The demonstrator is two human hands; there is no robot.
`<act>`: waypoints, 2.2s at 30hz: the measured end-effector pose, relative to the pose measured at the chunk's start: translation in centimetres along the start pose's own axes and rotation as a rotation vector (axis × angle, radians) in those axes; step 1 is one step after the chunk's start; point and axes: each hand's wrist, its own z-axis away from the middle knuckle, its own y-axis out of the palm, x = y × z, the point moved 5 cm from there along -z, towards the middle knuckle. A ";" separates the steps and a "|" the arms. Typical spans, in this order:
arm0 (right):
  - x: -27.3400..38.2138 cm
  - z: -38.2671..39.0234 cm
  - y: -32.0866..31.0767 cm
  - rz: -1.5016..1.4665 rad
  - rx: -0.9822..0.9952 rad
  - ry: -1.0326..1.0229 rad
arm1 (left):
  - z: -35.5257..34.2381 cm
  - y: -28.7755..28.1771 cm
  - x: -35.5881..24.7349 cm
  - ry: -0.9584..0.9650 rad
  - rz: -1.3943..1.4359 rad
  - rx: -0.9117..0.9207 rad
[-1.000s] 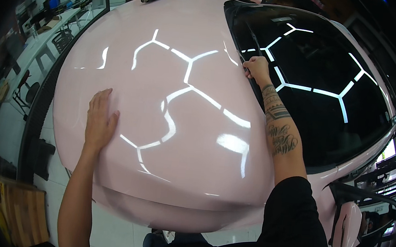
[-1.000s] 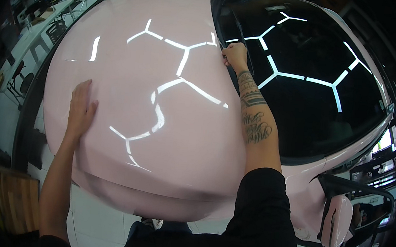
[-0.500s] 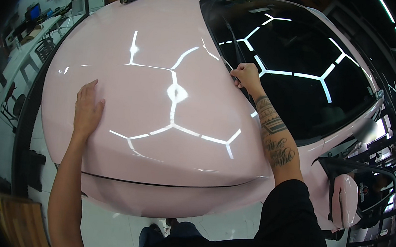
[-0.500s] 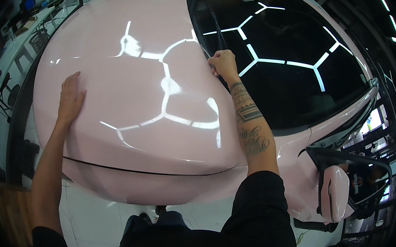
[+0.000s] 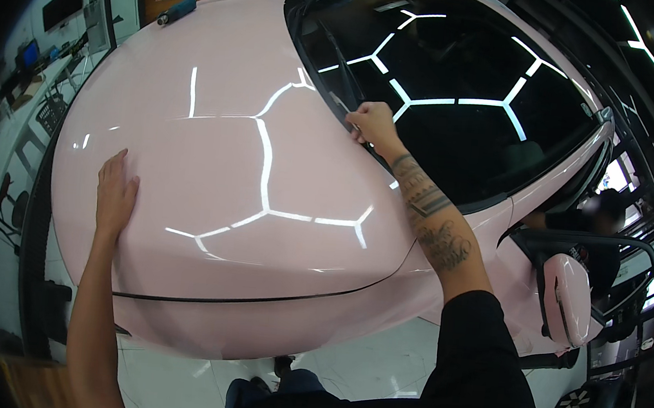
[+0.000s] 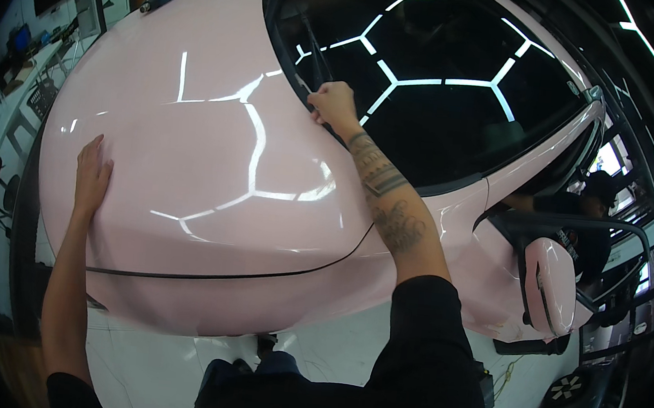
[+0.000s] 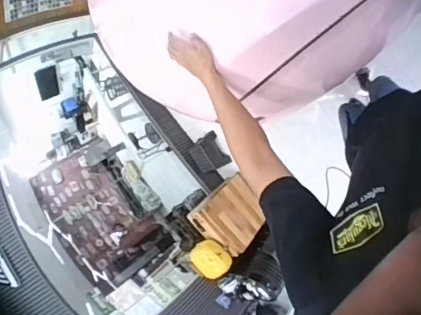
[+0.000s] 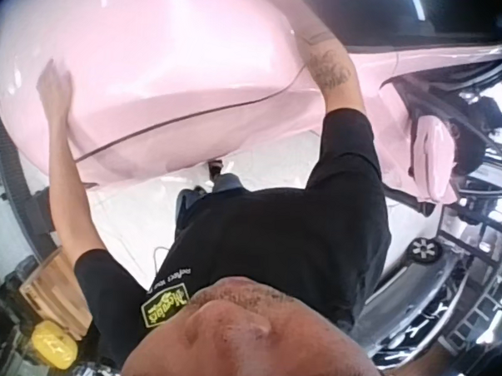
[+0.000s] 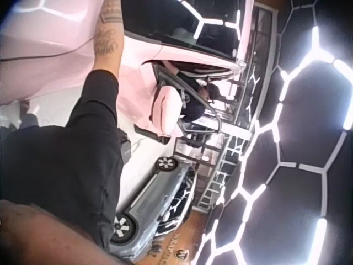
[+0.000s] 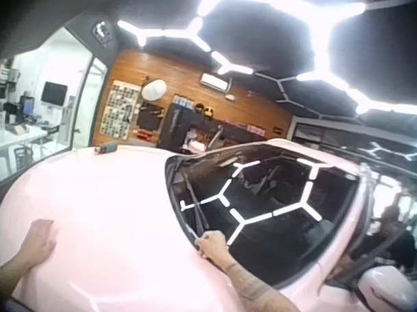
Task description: The person applies a pink vinyl wrap to the hood of a car. They use a heat gun to warm the material and a squeegee to smooth it out, working around the headlights and windshield. The person also uses a knife to trim the excess wrap along the edges of the hood and windshield.
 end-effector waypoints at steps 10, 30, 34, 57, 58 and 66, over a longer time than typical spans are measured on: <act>2.6 -3.6 4.3 0.088 -0.141 0.088 | 0.0 -0.4 0.2 -0.021 0.038 0.008; 2.4 -2.0 3.0 0.143 0.044 0.029 | 0.0 -0.6 0.4 -0.012 0.024 -0.024; 2.2 -1.4 2.4 0.176 0.103 -0.004 | 0.0 -0.5 0.4 -0.012 0.024 -0.016; 1.1 6.1 -3.0 0.221 0.220 -0.045 | 0.0 0.0 0.7 -0.014 0.026 -0.011; 1.2 6.5 -3.3 0.227 0.224 -0.055 | 0.0 0.1 0.7 -0.011 0.027 -0.013; 0.8 9.6 -6.0 0.230 0.252 -0.057 | -0.1 0.3 1.0 -0.002 0.023 -0.006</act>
